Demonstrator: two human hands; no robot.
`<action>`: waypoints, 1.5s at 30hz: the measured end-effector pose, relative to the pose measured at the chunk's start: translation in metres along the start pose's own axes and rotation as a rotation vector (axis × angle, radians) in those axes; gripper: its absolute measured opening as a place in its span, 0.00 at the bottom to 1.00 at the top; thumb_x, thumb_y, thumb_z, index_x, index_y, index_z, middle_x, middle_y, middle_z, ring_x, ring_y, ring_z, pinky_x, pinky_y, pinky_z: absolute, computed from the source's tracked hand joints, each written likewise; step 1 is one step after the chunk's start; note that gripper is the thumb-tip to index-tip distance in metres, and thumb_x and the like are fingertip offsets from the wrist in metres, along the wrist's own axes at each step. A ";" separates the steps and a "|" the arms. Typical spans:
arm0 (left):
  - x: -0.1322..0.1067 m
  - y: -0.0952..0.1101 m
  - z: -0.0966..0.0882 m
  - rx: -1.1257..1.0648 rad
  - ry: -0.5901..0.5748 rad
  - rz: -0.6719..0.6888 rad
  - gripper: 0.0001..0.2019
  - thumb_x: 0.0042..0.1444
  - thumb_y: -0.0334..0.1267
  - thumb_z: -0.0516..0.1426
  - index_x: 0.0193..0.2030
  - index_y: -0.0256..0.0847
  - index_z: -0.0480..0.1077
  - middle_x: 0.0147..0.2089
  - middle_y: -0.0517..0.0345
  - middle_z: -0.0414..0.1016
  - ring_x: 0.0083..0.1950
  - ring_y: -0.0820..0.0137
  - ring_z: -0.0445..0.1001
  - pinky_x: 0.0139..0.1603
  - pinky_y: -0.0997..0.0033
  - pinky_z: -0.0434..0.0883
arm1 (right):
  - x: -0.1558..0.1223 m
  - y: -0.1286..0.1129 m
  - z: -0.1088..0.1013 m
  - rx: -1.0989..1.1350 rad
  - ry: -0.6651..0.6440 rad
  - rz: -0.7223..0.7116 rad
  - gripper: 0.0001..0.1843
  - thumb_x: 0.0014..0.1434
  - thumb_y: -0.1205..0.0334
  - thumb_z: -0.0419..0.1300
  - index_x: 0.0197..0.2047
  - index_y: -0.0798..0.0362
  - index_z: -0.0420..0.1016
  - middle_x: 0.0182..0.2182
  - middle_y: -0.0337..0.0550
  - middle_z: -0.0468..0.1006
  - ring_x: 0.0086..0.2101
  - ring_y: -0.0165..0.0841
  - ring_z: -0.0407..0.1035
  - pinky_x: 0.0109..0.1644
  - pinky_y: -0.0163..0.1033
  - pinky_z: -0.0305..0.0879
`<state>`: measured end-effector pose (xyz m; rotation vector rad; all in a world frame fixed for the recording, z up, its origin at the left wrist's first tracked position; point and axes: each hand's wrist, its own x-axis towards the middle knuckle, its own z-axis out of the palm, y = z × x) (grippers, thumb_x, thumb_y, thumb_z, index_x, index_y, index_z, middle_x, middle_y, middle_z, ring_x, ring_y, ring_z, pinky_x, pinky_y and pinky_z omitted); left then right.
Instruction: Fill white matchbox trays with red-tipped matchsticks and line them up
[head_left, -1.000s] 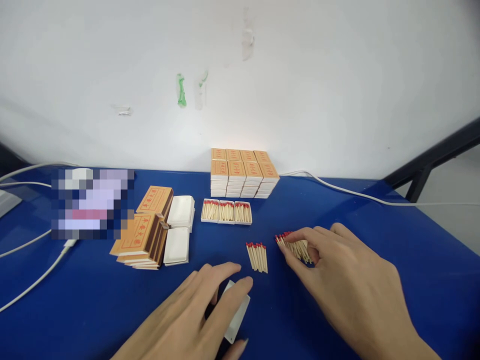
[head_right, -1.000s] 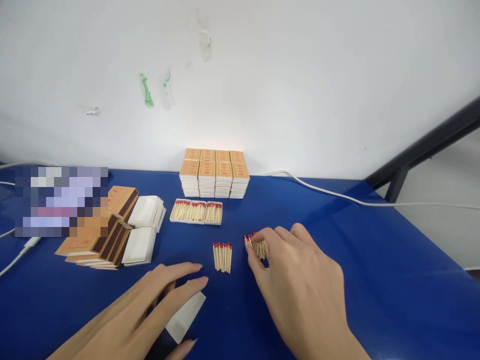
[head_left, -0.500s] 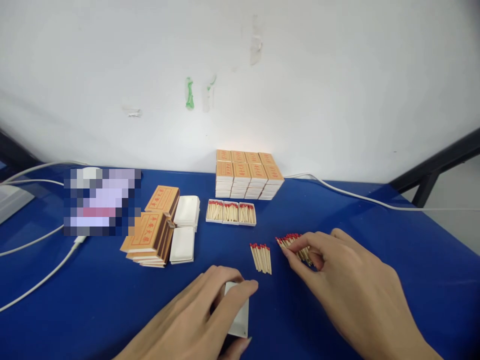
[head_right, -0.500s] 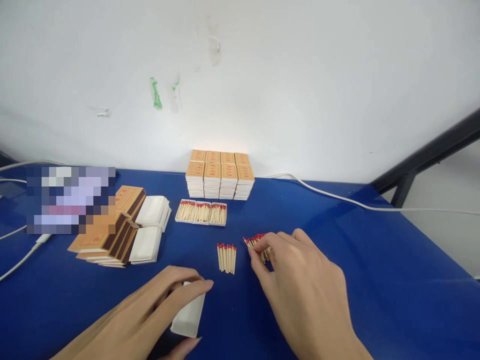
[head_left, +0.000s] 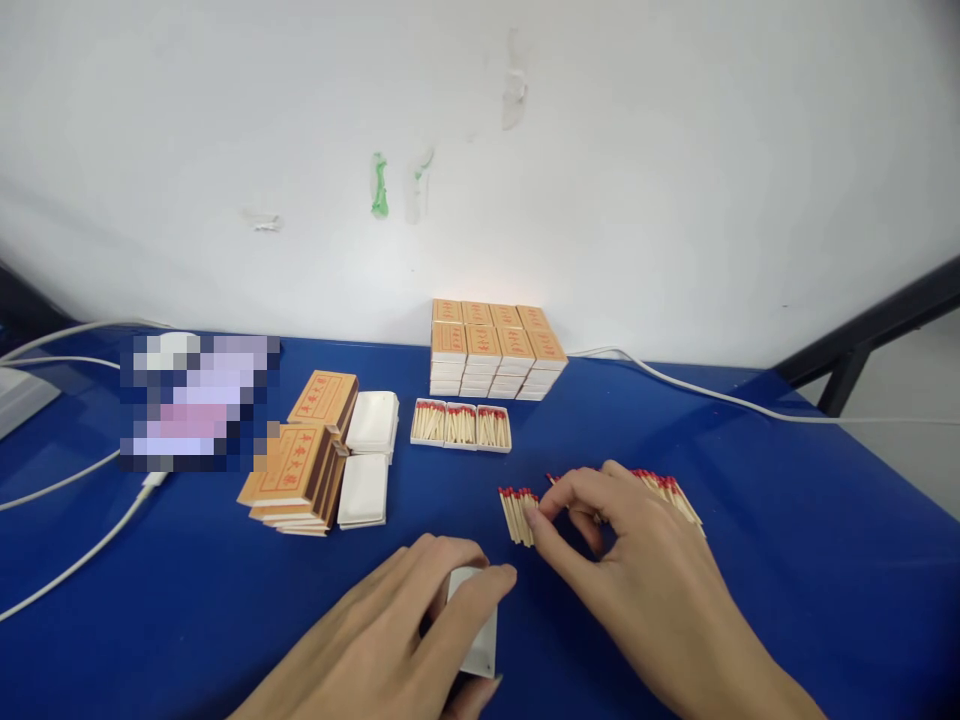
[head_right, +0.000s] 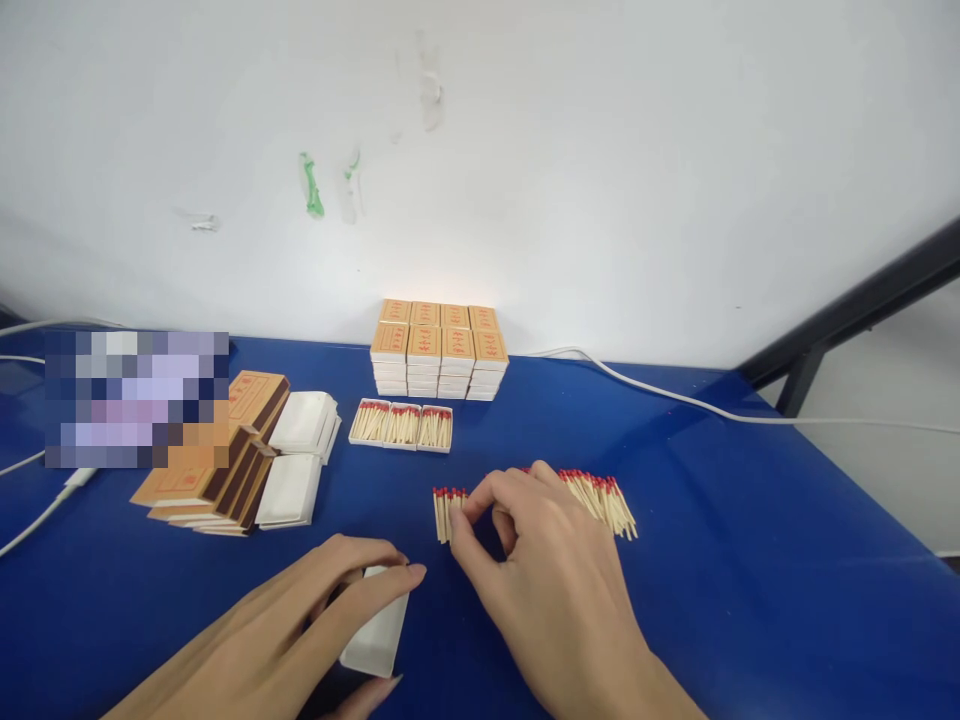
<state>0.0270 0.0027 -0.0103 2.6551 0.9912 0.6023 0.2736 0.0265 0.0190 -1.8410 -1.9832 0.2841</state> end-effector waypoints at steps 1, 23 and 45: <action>0.000 0.000 0.000 0.000 0.002 0.002 0.32 0.63 0.27 0.60 0.73 0.46 0.64 0.65 0.51 0.78 0.58 0.59 0.84 0.60 0.59 0.84 | 0.000 -0.001 0.002 0.004 0.003 -0.003 0.20 0.72 0.48 0.61 0.28 0.45 0.75 0.20 0.31 0.65 0.25 0.34 0.67 0.48 0.51 0.70; 0.000 0.004 -0.001 0.022 0.041 -0.004 0.28 0.67 0.29 0.58 0.73 0.45 0.63 0.64 0.51 0.80 0.59 0.61 0.85 0.65 0.59 0.81 | -0.009 0.022 -0.004 -0.345 0.207 -0.097 0.19 0.74 0.50 0.54 0.33 0.43 0.80 0.27 0.42 0.80 0.35 0.46 0.77 0.26 0.42 0.60; 0.002 0.005 -0.001 0.042 0.067 0.009 0.29 0.65 0.27 0.58 0.72 0.45 0.64 0.62 0.51 0.81 0.57 0.59 0.86 0.59 0.58 0.85 | -0.001 0.014 -0.008 -0.070 0.089 0.042 0.14 0.68 0.44 0.65 0.34 0.41 0.83 0.24 0.36 0.77 0.27 0.38 0.74 0.28 0.42 0.63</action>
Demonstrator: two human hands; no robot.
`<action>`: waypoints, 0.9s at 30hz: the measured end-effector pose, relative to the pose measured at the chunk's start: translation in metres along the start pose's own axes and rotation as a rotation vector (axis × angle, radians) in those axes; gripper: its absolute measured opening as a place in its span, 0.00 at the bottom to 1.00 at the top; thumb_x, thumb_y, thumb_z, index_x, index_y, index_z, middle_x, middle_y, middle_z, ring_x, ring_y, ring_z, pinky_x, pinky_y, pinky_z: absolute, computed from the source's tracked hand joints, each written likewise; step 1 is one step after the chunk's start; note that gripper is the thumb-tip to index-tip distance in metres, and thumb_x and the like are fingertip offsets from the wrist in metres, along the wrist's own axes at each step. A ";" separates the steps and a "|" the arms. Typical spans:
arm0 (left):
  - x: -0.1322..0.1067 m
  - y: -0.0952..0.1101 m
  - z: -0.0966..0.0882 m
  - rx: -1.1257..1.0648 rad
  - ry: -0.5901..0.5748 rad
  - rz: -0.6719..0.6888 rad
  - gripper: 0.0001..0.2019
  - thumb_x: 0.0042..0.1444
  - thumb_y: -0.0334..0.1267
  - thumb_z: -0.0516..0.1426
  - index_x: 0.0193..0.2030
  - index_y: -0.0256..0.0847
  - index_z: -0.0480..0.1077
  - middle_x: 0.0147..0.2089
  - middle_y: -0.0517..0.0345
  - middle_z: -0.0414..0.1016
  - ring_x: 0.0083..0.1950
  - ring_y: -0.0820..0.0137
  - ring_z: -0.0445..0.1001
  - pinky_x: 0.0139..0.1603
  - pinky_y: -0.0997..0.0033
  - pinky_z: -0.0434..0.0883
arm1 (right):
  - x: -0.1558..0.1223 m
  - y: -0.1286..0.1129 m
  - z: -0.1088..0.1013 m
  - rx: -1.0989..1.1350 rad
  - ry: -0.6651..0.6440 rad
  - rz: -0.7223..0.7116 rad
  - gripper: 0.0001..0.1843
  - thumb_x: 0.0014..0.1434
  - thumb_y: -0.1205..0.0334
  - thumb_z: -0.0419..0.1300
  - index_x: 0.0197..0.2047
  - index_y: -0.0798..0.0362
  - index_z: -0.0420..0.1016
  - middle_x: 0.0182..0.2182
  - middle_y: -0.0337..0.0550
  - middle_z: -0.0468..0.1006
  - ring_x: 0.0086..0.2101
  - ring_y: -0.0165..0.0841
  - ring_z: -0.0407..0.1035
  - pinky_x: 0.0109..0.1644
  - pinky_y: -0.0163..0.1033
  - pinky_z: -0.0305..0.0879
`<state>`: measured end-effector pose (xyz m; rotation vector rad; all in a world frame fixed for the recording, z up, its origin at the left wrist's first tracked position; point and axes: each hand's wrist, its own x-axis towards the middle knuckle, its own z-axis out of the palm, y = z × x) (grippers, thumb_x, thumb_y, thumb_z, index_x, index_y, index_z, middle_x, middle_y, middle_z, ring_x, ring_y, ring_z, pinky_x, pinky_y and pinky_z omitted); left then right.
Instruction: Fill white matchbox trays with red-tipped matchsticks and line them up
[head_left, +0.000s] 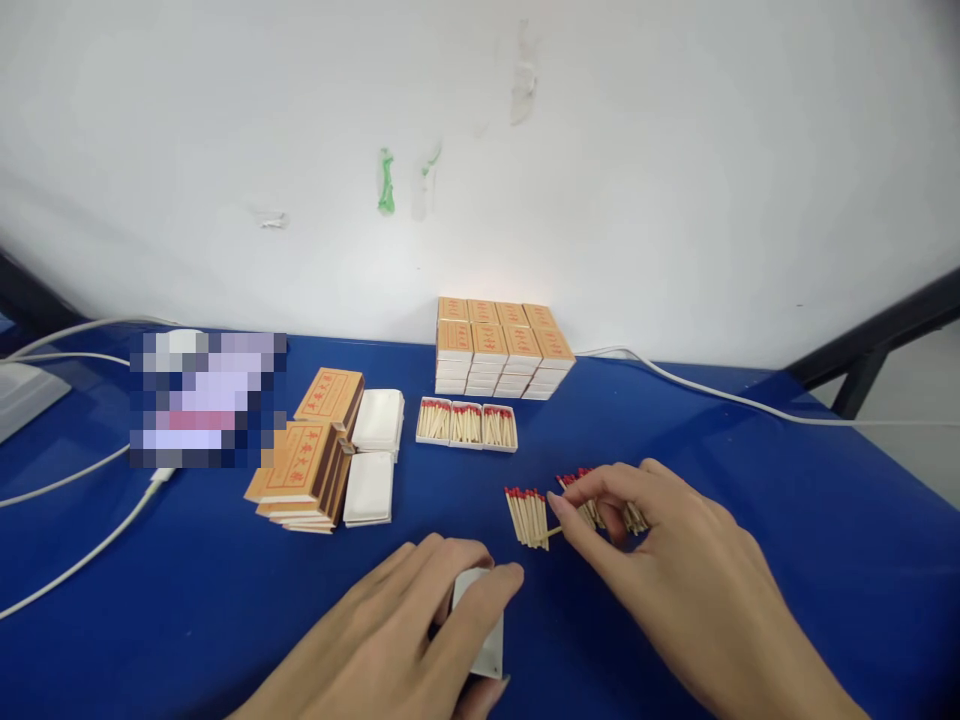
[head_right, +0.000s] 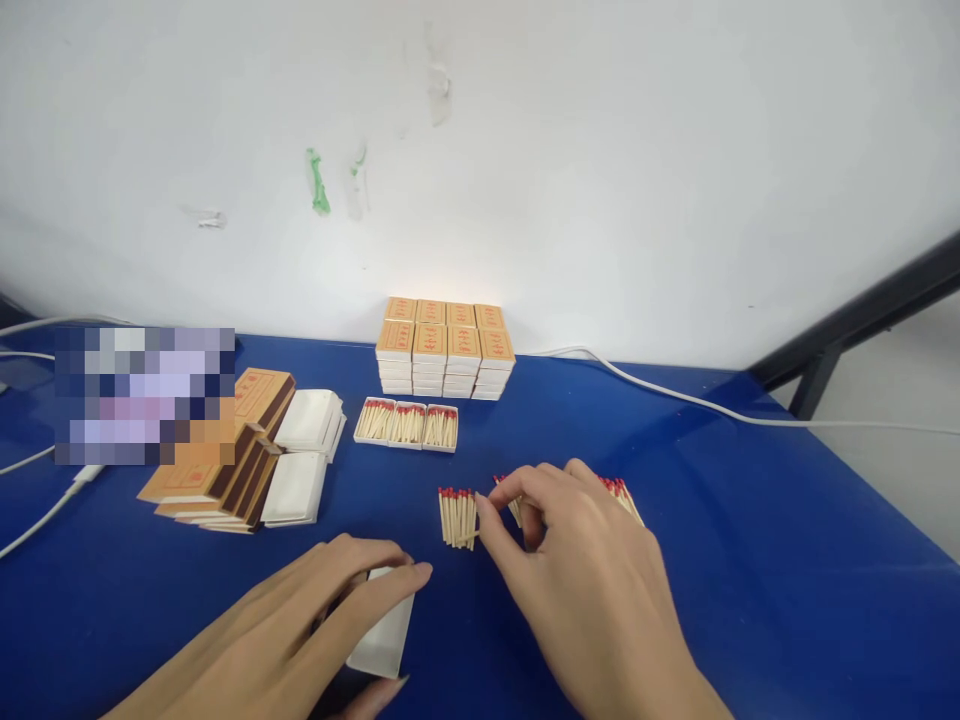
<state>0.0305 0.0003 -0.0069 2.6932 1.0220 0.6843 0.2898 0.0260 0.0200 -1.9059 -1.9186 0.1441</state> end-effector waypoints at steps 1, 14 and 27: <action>0.000 0.000 0.000 0.000 0.004 0.002 0.29 0.64 0.27 0.58 0.72 0.44 0.64 0.62 0.51 0.81 0.56 0.59 0.86 0.59 0.57 0.85 | 0.000 0.004 -0.002 0.007 -0.007 -0.015 0.14 0.68 0.44 0.64 0.36 0.40 0.83 0.26 0.36 0.78 0.27 0.37 0.74 0.29 0.42 0.64; 0.003 -0.002 0.001 0.012 -0.027 0.016 0.32 0.61 0.26 0.60 0.72 0.43 0.63 0.62 0.50 0.81 0.58 0.58 0.85 0.60 0.55 0.84 | 0.003 0.021 -0.013 0.059 -0.373 -0.202 0.11 0.76 0.52 0.61 0.40 0.41 0.79 0.39 0.33 0.80 0.39 0.35 0.75 0.72 0.58 0.62; 0.000 -0.003 0.002 0.029 0.004 0.026 0.26 0.68 0.28 0.56 0.71 0.43 0.64 0.62 0.50 0.81 0.59 0.60 0.85 0.62 0.57 0.83 | 0.005 0.002 -0.024 0.512 -0.334 0.093 0.11 0.68 0.51 0.67 0.52 0.41 0.82 0.40 0.36 0.87 0.40 0.37 0.80 0.36 0.38 0.70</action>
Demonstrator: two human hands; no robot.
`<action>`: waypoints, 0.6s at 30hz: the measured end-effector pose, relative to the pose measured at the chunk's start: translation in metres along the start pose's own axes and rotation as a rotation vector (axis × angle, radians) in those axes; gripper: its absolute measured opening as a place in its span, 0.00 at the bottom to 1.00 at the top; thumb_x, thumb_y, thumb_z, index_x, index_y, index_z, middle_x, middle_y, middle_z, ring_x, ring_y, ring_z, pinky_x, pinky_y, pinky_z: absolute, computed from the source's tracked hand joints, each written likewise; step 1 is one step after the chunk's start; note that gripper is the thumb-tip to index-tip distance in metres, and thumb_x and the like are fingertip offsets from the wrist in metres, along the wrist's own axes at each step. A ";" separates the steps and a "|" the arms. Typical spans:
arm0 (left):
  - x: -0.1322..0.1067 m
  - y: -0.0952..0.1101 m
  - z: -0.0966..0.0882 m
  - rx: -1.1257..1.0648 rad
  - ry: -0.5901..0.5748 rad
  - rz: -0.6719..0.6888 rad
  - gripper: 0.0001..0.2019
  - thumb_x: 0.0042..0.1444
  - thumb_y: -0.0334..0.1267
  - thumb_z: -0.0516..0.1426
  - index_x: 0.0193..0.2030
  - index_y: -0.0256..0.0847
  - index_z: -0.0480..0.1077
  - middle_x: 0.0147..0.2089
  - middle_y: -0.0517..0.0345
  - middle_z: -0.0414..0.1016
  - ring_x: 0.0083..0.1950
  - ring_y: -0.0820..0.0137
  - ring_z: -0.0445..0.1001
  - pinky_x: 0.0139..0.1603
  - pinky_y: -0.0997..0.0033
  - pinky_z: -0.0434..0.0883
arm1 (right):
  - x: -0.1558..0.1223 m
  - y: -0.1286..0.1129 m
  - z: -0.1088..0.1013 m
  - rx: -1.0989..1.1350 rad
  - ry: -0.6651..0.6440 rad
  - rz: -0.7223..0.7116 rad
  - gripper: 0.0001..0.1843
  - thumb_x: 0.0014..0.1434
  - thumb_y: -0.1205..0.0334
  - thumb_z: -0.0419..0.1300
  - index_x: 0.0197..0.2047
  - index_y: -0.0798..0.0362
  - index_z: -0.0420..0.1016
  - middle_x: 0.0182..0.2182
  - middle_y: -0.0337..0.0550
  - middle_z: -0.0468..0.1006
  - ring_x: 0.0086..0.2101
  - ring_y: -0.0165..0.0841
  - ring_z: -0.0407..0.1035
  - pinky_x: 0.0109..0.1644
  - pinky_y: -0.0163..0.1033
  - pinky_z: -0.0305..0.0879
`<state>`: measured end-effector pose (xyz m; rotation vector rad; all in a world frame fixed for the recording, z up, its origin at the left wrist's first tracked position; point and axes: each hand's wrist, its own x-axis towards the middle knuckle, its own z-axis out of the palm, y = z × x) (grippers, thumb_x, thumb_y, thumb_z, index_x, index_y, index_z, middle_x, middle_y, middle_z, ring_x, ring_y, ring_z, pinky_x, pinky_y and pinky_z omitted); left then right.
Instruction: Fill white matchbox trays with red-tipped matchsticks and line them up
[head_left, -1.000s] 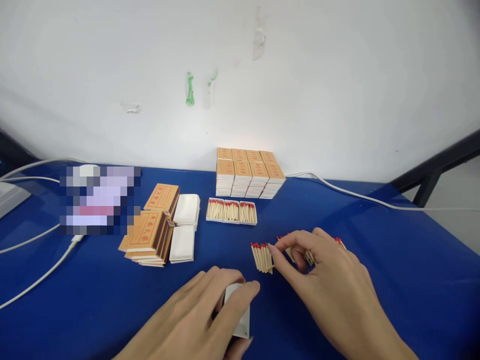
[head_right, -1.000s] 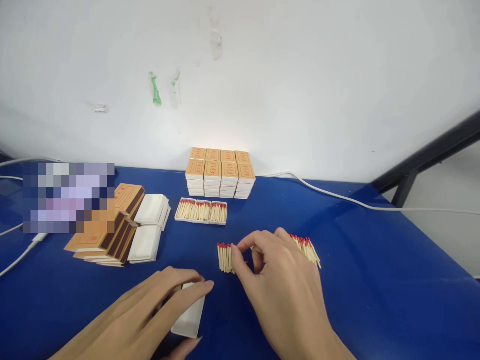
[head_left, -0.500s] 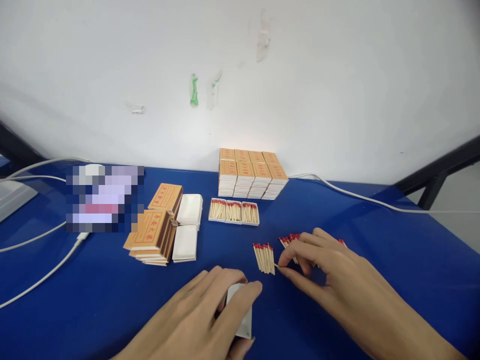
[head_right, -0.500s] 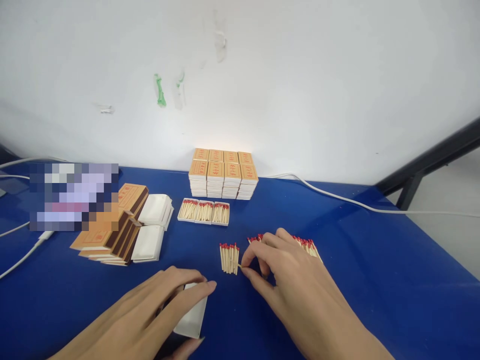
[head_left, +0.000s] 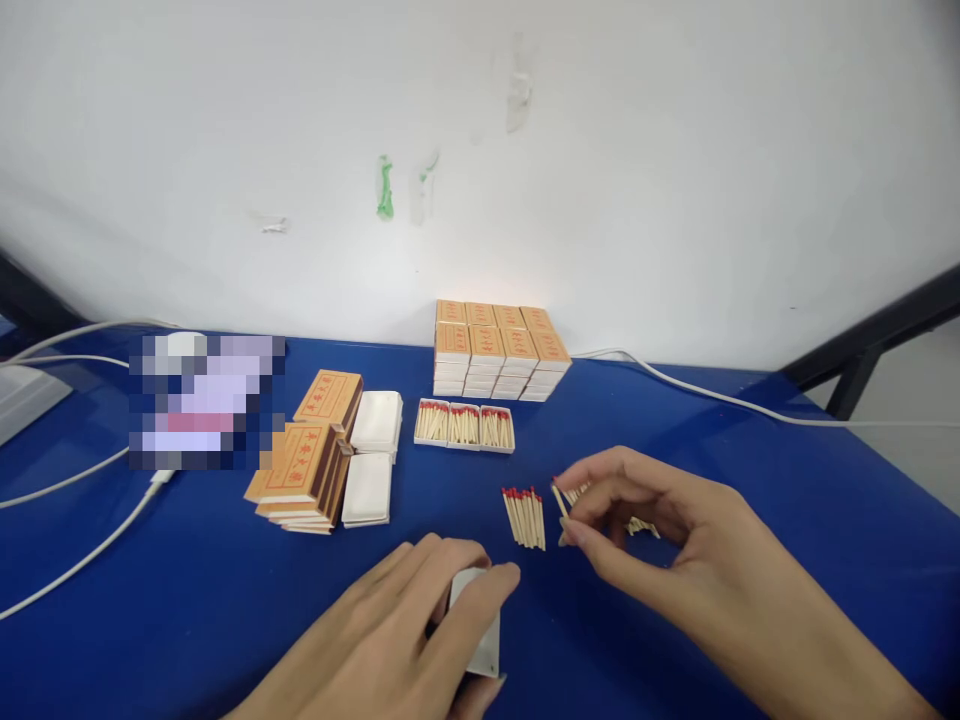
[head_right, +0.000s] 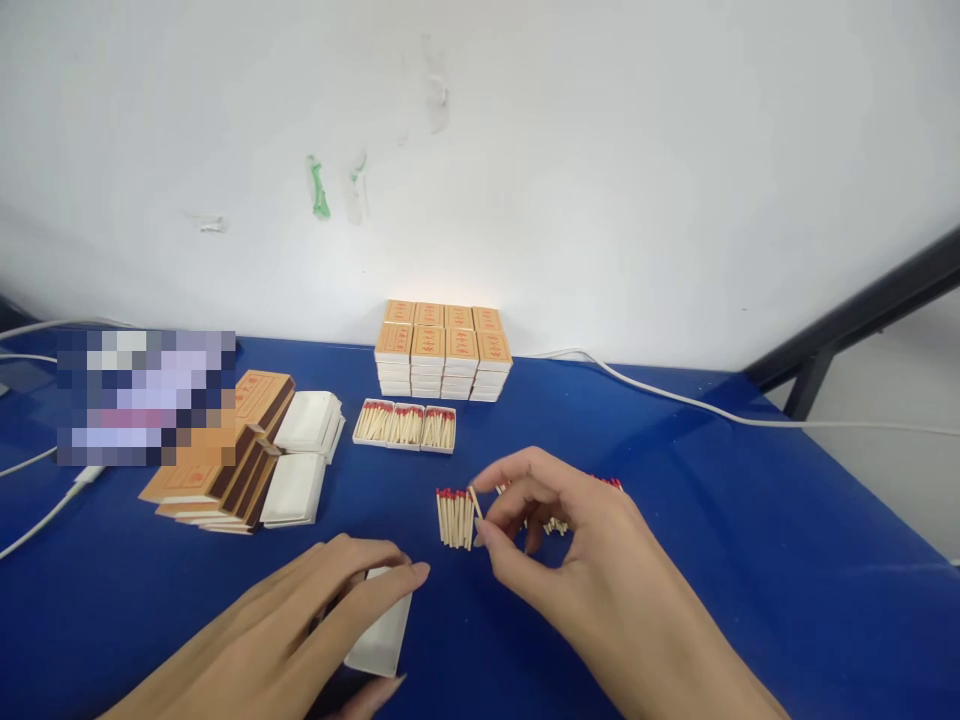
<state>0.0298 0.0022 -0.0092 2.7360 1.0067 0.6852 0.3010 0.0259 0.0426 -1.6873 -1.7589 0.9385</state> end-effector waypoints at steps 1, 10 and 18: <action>0.000 0.000 0.000 0.002 0.003 0.003 0.25 0.69 0.28 0.55 0.71 0.43 0.64 0.62 0.50 0.81 0.58 0.60 0.85 0.62 0.58 0.83 | 0.000 0.000 0.001 0.016 -0.001 0.007 0.16 0.68 0.51 0.68 0.57 0.40 0.81 0.40 0.36 0.87 0.40 0.37 0.80 0.35 0.39 0.70; 0.000 0.001 -0.002 0.024 0.005 0.003 0.20 0.77 0.33 0.52 0.72 0.44 0.65 0.61 0.52 0.82 0.58 0.62 0.86 0.61 0.60 0.83 | 0.001 -0.001 0.001 0.000 0.013 -0.055 0.16 0.72 0.38 0.64 0.47 0.40 0.84 0.37 0.35 0.87 0.38 0.34 0.81 0.38 0.37 0.71; 0.000 0.002 -0.003 0.046 0.019 0.000 0.18 0.80 0.34 0.48 0.71 0.44 0.66 0.62 0.52 0.82 0.60 0.63 0.85 0.65 0.62 0.81 | 0.003 0.003 0.005 -0.083 0.155 -0.050 0.14 0.70 0.41 0.67 0.42 0.41 0.84 0.36 0.34 0.87 0.34 0.32 0.79 0.36 0.36 0.71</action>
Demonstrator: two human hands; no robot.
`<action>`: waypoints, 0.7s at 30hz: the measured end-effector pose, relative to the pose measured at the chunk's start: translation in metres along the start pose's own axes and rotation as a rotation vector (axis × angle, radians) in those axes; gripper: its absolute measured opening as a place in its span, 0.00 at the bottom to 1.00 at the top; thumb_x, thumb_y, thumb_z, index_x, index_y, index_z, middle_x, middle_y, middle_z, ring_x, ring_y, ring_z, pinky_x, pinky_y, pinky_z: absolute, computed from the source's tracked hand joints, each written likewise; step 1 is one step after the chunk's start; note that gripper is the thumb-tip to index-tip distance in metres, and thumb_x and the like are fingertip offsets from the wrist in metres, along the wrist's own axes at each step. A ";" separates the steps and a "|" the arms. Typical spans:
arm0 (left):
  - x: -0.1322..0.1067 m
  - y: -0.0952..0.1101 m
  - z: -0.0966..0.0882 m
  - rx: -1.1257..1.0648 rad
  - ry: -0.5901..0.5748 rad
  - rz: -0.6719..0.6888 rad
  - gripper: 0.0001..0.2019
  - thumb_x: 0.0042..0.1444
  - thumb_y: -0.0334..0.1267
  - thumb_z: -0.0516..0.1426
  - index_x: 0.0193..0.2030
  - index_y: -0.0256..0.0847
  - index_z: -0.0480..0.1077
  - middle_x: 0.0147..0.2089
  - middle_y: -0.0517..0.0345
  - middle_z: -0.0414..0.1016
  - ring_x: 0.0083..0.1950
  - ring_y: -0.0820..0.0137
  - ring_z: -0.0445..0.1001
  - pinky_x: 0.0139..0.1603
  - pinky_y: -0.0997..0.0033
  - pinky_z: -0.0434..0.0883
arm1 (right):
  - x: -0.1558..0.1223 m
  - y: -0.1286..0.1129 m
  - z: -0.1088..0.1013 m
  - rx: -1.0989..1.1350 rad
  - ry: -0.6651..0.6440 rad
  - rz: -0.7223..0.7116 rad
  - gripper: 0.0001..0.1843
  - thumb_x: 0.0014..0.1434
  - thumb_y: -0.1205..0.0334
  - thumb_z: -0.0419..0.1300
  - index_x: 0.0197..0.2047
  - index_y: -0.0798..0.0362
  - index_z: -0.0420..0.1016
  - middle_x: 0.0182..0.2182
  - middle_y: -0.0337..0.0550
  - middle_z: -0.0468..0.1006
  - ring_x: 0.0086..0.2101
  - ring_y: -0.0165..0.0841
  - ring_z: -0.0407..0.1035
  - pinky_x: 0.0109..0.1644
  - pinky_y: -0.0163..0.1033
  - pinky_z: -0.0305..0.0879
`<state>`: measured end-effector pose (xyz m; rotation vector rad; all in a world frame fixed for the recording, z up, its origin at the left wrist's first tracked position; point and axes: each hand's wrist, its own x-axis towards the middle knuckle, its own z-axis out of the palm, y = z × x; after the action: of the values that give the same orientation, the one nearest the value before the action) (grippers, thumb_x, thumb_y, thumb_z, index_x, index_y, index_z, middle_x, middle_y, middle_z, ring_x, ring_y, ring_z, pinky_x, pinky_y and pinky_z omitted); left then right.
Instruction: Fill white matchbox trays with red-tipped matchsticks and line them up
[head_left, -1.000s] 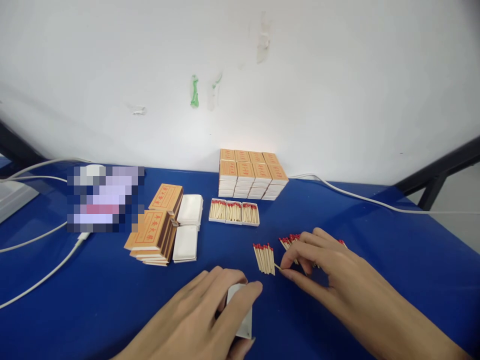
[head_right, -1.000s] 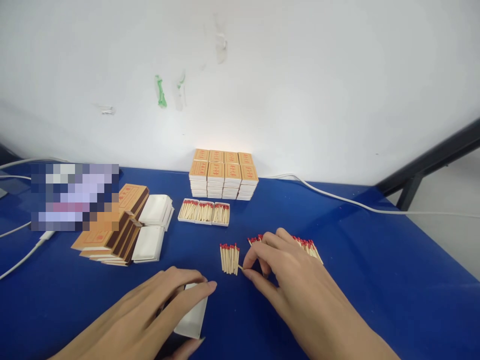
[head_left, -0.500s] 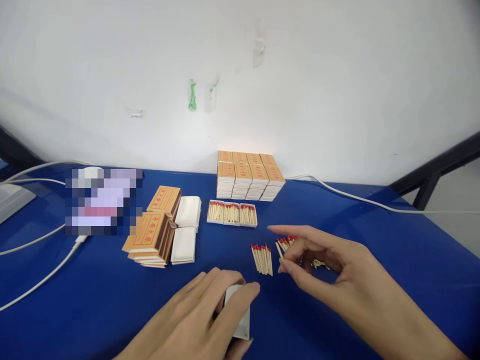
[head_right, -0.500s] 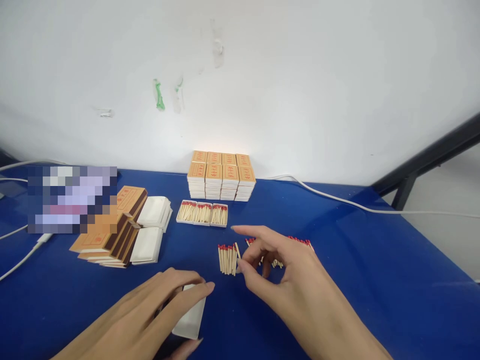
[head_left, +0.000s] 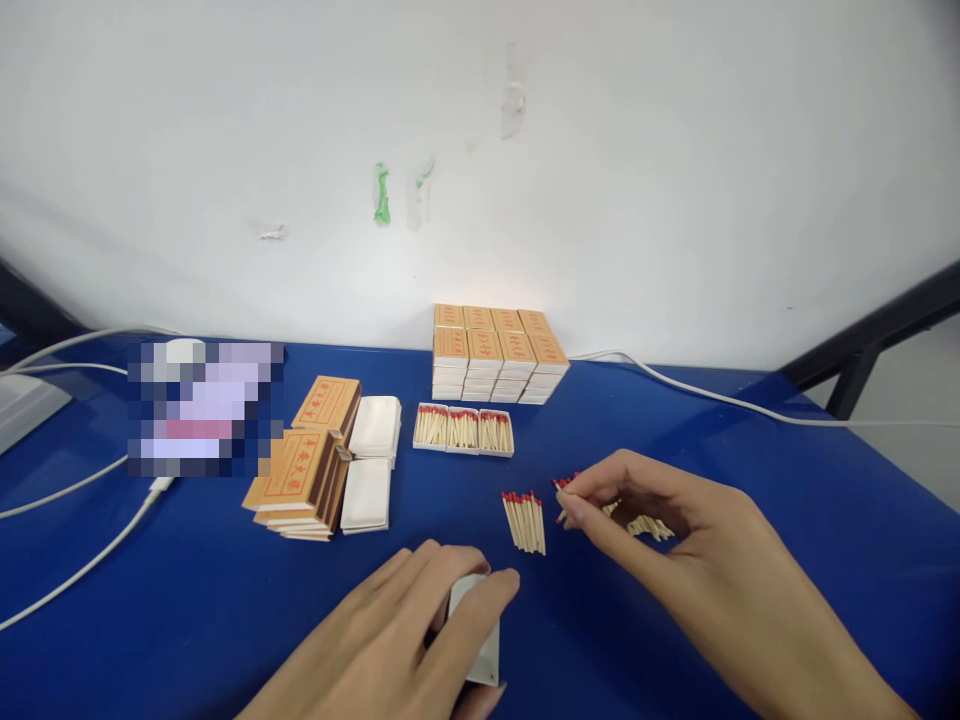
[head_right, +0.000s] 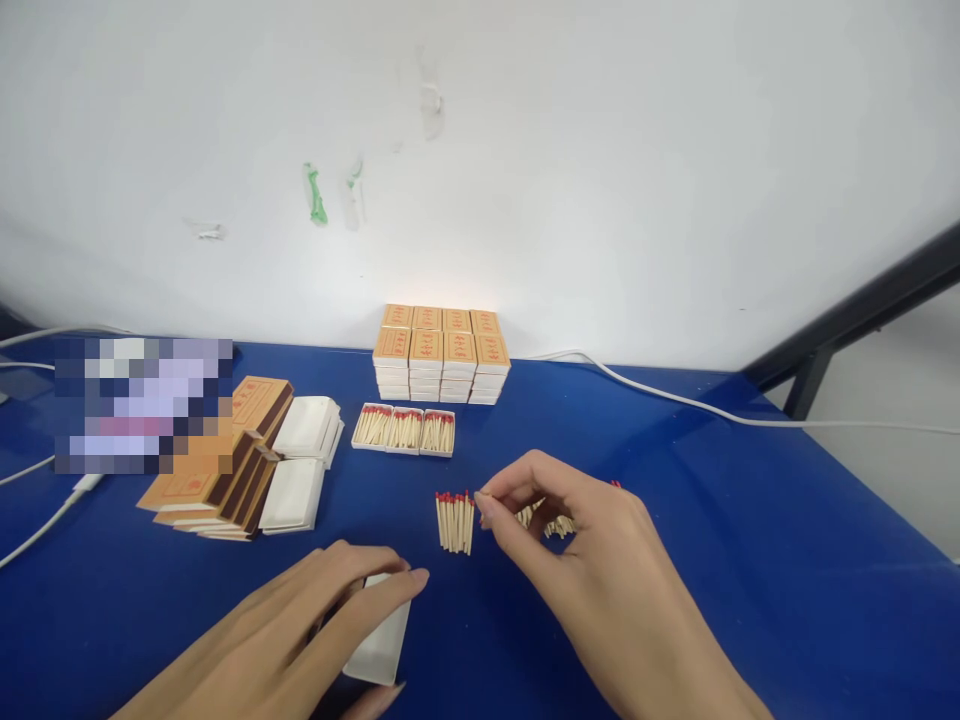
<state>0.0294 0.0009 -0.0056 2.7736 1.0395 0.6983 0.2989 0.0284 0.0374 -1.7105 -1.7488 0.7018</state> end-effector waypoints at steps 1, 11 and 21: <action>0.000 0.000 0.000 0.002 0.000 0.002 0.18 0.80 0.35 0.48 0.71 0.44 0.66 0.62 0.52 0.82 0.59 0.64 0.85 0.65 0.62 0.81 | 0.000 0.000 0.000 0.013 0.017 0.009 0.13 0.69 0.42 0.68 0.42 0.41 0.84 0.37 0.34 0.87 0.34 0.32 0.80 0.35 0.35 0.71; 0.000 0.000 -0.001 0.032 0.008 0.013 0.17 0.83 0.38 0.46 0.71 0.43 0.66 0.62 0.53 0.82 0.60 0.64 0.85 0.65 0.61 0.81 | 0.000 0.006 0.004 -0.042 0.087 0.007 0.12 0.68 0.44 0.68 0.38 0.40 0.87 0.34 0.33 0.89 0.32 0.34 0.83 0.34 0.37 0.73; -0.003 0.000 0.001 0.041 0.005 0.017 0.18 0.81 0.36 0.47 0.71 0.43 0.66 0.62 0.53 0.82 0.59 0.64 0.85 0.66 0.62 0.80 | 0.002 0.013 0.008 -0.275 0.207 -0.090 0.15 0.71 0.45 0.65 0.35 0.41 0.85 0.26 0.31 0.83 0.24 0.32 0.74 0.29 0.39 0.66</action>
<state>0.0282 -0.0006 -0.0075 2.8202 1.0448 0.6942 0.3022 0.0309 0.0231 -1.7960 -1.8254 0.2427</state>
